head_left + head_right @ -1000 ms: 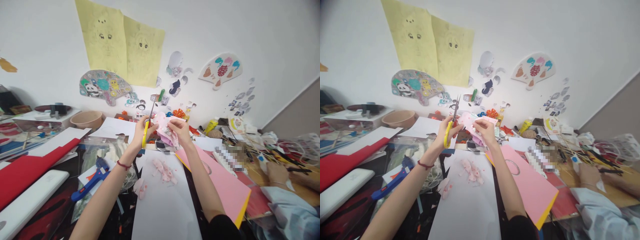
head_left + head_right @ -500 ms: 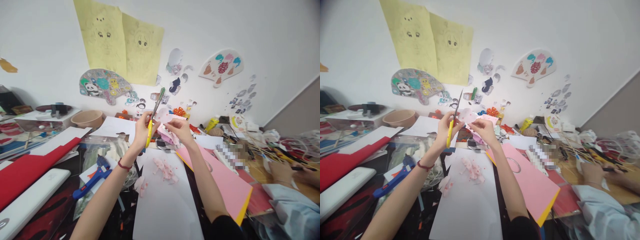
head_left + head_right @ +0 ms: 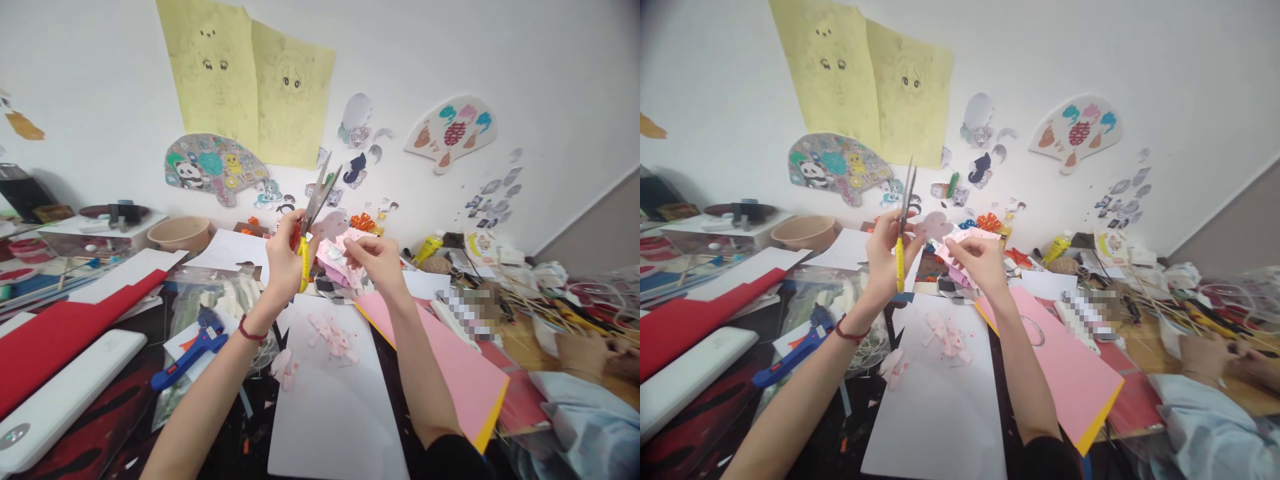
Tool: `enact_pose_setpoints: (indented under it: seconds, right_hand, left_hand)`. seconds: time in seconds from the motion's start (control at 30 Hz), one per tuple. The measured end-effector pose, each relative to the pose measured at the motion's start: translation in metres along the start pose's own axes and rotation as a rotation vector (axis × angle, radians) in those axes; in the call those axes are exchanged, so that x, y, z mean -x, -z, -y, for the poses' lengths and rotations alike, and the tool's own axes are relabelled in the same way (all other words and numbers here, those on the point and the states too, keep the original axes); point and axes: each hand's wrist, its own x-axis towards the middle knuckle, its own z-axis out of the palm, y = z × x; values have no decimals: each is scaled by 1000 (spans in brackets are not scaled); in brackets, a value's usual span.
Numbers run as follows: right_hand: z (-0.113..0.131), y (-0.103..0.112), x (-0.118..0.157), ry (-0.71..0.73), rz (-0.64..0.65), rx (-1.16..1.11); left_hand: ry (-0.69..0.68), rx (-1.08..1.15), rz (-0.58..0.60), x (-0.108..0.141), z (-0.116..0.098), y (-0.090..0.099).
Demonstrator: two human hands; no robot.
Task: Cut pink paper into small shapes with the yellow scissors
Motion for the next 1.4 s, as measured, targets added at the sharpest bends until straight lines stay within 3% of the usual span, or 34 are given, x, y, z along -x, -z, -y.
enact_pose_setpoints:
  seconds: [0.17,0.43,0.57,0.7,0.9,1.13,1.4]
  right_hand:
    - [14,-15,9,-98,31,-212]
    - [10,-21,9,-41,40,-322]
    - [11,-13,10,-61,-6,-304]
    - [18,-5,13,-77,75,-257]
    - [26,-1,19,-3,139,-210]
    - [30,1,21,114,-76,-246]
    - [31,2,19,150,-183,-222]
  left_hand:
    - [-91,-139,-19,8,-7,-6]
    - [-105,-143,123,13,-15,-11]
    - [-30,44,93,13,-20,-10]
    - [55,121,-37,7,-30,-3]
    - [269,302,61,-2,-41,3]
    - [232,401,34,1,-45,2]
    - [160,320,80,0,-49,6]
